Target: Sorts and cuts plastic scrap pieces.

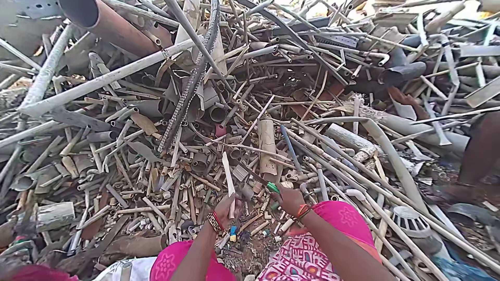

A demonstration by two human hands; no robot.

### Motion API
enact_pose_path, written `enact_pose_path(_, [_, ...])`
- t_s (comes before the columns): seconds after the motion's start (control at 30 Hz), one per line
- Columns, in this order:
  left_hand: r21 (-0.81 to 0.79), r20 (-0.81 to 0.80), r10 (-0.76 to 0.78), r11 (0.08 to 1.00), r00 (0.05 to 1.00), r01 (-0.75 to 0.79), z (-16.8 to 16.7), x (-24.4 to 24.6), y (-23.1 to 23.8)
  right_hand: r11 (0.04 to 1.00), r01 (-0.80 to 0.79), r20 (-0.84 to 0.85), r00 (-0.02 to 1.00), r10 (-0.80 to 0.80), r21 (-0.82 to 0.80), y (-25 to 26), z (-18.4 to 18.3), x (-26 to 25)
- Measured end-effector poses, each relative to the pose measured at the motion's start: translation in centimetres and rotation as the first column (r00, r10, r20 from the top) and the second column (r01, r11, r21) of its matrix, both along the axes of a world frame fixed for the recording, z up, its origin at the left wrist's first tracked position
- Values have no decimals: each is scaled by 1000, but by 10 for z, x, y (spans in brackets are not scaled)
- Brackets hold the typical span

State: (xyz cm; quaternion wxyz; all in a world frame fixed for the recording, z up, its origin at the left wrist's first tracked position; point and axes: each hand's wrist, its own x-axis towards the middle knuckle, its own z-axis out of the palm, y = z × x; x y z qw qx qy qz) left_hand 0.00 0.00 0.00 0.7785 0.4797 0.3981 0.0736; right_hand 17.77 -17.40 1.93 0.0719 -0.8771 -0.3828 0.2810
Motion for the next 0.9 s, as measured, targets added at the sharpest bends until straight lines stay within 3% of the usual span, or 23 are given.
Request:
enact_pose_path(0.1, [78,-109,-45,996,993,54,-4,-3,3,996,87,11,996,-88,24,-4,2,-1])
enact_pose_path(0.27, [201,-114,-88,974,990,110,-2,0,2,959,-283,103,955,278,34,-5,-12,-12])
enact_pose_path(0.33, [290,-98,-153,941,983,175,-3,0,-3,970,-245,113,964,243,3,1,-16,-2])
enact_pose_path(0.43, [418,-114,-290,854,950,311,-13,-5,-6,1000,12,116,993,-9,-18,9,-18,16])
enact_pose_path(0.47, [473,-161,-304,811,939,344,-15,-4,-6,1000,1,123,992,0,-8,7,-18,17])
enact_pose_path(0.53, [569,-365,-310,672,878,474,-13,-4,-3,981,-194,130,973,190,19,-2,-21,6])
enact_pose_path(0.6, [556,-543,-302,570,784,605,-1,-1,-3,937,-346,134,932,337,47,-5,-26,1])
enact_pose_path(0.67, [554,-608,-303,501,734,665,1,1,-5,980,-199,88,976,198,-2,1,-23,7])
enact_pose_path(0.73, [586,-578,-295,499,761,639,1,4,-8,997,79,34,996,-78,-21,10,-18,20])
enact_pose_path(0.77, [590,-567,-294,507,770,628,0,6,-9,994,109,38,993,-107,-31,12,-16,22])
enact_pose_path(0.9, [544,-611,-257,552,749,632,-3,8,-5,962,-268,38,962,270,-48,4,-26,6])
